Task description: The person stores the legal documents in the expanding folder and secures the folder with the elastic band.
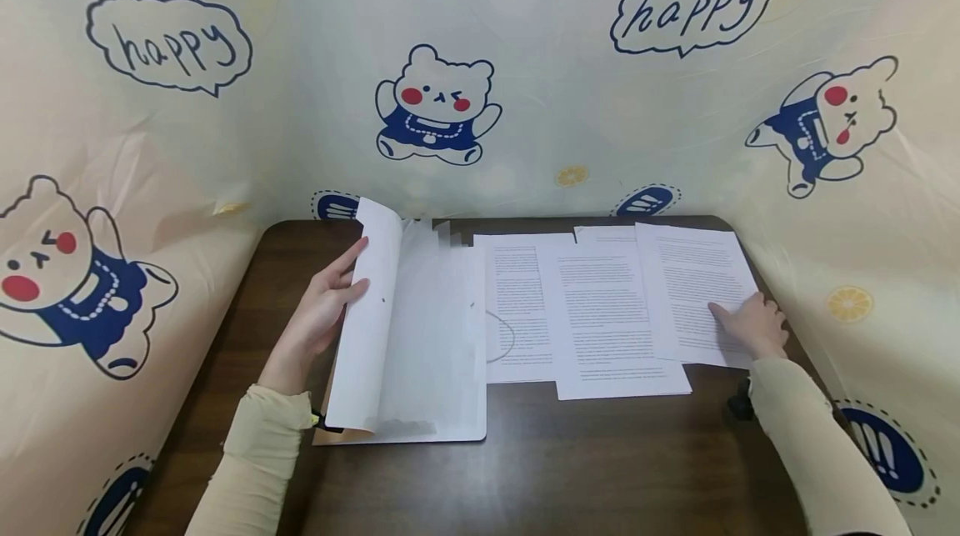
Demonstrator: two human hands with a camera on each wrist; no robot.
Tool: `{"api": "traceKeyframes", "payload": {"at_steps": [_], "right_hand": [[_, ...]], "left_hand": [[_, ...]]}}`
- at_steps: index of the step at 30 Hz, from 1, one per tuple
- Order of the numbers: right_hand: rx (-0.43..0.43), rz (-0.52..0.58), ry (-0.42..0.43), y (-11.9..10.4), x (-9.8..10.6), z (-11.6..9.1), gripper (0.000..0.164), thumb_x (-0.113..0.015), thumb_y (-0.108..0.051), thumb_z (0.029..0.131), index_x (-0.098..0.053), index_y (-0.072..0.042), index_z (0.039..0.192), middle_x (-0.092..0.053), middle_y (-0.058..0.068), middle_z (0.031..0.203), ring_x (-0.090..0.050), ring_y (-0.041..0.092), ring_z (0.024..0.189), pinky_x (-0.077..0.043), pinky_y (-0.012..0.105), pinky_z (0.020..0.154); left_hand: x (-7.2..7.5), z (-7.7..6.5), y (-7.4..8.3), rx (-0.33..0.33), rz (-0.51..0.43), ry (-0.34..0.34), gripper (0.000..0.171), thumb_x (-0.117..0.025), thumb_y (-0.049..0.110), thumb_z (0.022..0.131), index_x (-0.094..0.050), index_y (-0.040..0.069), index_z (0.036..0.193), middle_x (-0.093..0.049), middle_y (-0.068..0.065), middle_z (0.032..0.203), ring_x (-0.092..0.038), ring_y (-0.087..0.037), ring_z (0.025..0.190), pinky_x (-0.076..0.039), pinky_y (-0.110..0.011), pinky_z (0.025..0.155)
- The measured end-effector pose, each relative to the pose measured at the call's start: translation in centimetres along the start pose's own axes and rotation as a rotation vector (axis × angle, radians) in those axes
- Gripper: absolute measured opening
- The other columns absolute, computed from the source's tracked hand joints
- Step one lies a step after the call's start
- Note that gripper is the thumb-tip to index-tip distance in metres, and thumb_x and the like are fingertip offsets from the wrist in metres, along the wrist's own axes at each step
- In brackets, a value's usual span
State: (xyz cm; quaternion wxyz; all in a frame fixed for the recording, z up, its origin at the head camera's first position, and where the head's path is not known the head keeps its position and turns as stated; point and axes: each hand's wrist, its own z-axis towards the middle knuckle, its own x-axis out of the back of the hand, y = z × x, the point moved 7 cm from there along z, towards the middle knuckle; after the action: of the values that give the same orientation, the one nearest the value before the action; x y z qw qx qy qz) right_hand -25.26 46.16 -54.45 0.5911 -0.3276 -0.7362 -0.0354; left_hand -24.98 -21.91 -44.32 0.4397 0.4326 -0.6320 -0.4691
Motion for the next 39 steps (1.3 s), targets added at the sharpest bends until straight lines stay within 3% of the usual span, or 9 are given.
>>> {"api": "traceKeyframes", "payload": {"at_steps": [12, 16, 21, 28, 32, 35, 39], "right_hand": [[-0.052, -0.06, 0.101, 0.2, 0.5, 0.4, 0.107, -0.07, -0.045, 0.102, -0.013, 0.029, 0.155, -0.03, 0.06, 0.146, -0.034, 0.072, 0.139, -0.036, 0.079, 0.117], [-0.081, -0.067, 0.066, 1.1, 0.5, 1.0, 0.109, -0.072, -0.05, 0.098, -0.021, 0.033, 0.148, -0.035, 0.061, 0.143, -0.039, 0.071, 0.134, -0.039, 0.077, 0.114], [-0.122, -0.04, 0.013, 2.1, 0.4, 1.5, 0.115, -0.075, -0.053, 0.095, -0.021, 0.034, 0.148, -0.035, 0.06, 0.145, -0.039, 0.07, 0.135, -0.039, 0.076, 0.113], [-0.119, 0.031, 0.031, 2.3, 0.7, 1.4, 0.115, -0.078, -0.049, 0.094, -0.017, 0.03, 0.15, -0.033, 0.058, 0.146, -0.04, 0.068, 0.132, -0.042, 0.076, 0.111], [-0.095, 0.15, 0.032, 2.7, 1.2, 1.1, 0.101, -0.074, -0.036, 0.098, -0.017, 0.028, 0.152, -0.037, 0.056, 0.145, -0.047, 0.067, 0.13, -0.047, 0.074, 0.107], [-0.027, 0.216, 0.04, 2.9, 2.1, 1.1, 0.08, -0.068, -0.023, 0.098, -0.032, 0.032, 0.143, -0.047, 0.055, 0.135, -0.057, 0.063, 0.117, -0.054, 0.067, 0.093], [0.048, 0.259, -0.071, 3.1, 3.1, 1.2, 0.063, -0.061, -0.017, 0.1, -0.044, 0.034, 0.134, -0.056, 0.048, 0.122, -0.06, 0.05, 0.104, -0.054, 0.053, 0.085]], "left_hand": [[-0.2, 0.1, -0.1, 0.004, -0.014, 0.002, 0.07, -0.049, 0.017, 0.117, -0.016, 0.025, 0.178, -0.039, -0.031, 0.173, -0.072, 0.005, 0.109, -0.064, -0.021, 0.09], [-0.3, 0.1, -0.1, 0.004, -0.011, -0.001, 0.07, -0.049, 0.017, 0.117, -0.016, 0.026, 0.178, -0.038, -0.03, 0.174, -0.071, 0.005, 0.11, -0.064, -0.021, 0.091], [-0.5, 0.2, -0.2, 0.013, -0.004, -0.005, 0.071, -0.049, 0.018, 0.117, -0.015, 0.028, 0.178, -0.037, -0.029, 0.175, -0.072, 0.004, 0.109, -0.064, -0.022, 0.09], [-0.5, 0.2, -0.3, 0.027, 0.004, -0.001, 0.072, -0.05, 0.021, 0.117, -0.014, 0.029, 0.178, -0.039, -0.027, 0.174, -0.073, 0.002, 0.108, -0.064, -0.023, 0.09], [-0.6, 0.2, -0.4, 0.026, 0.007, 0.003, 0.072, -0.051, 0.022, 0.117, -0.014, 0.03, 0.178, -0.039, -0.027, 0.175, -0.073, 0.002, 0.109, -0.064, -0.023, 0.091], [-0.6, 0.2, -0.4, 0.024, 0.009, 0.001, 0.072, -0.051, 0.023, 0.117, -0.014, 0.03, 0.178, -0.038, -0.026, 0.176, -0.073, 0.002, 0.111, -0.064, -0.023, 0.091], [-0.7, 0.2, -0.4, 0.022, 0.012, -0.004, 0.073, -0.052, 0.023, 0.117, -0.014, 0.03, 0.178, -0.037, -0.024, 0.177, -0.072, 0.002, 0.112, -0.064, -0.024, 0.092]]}}
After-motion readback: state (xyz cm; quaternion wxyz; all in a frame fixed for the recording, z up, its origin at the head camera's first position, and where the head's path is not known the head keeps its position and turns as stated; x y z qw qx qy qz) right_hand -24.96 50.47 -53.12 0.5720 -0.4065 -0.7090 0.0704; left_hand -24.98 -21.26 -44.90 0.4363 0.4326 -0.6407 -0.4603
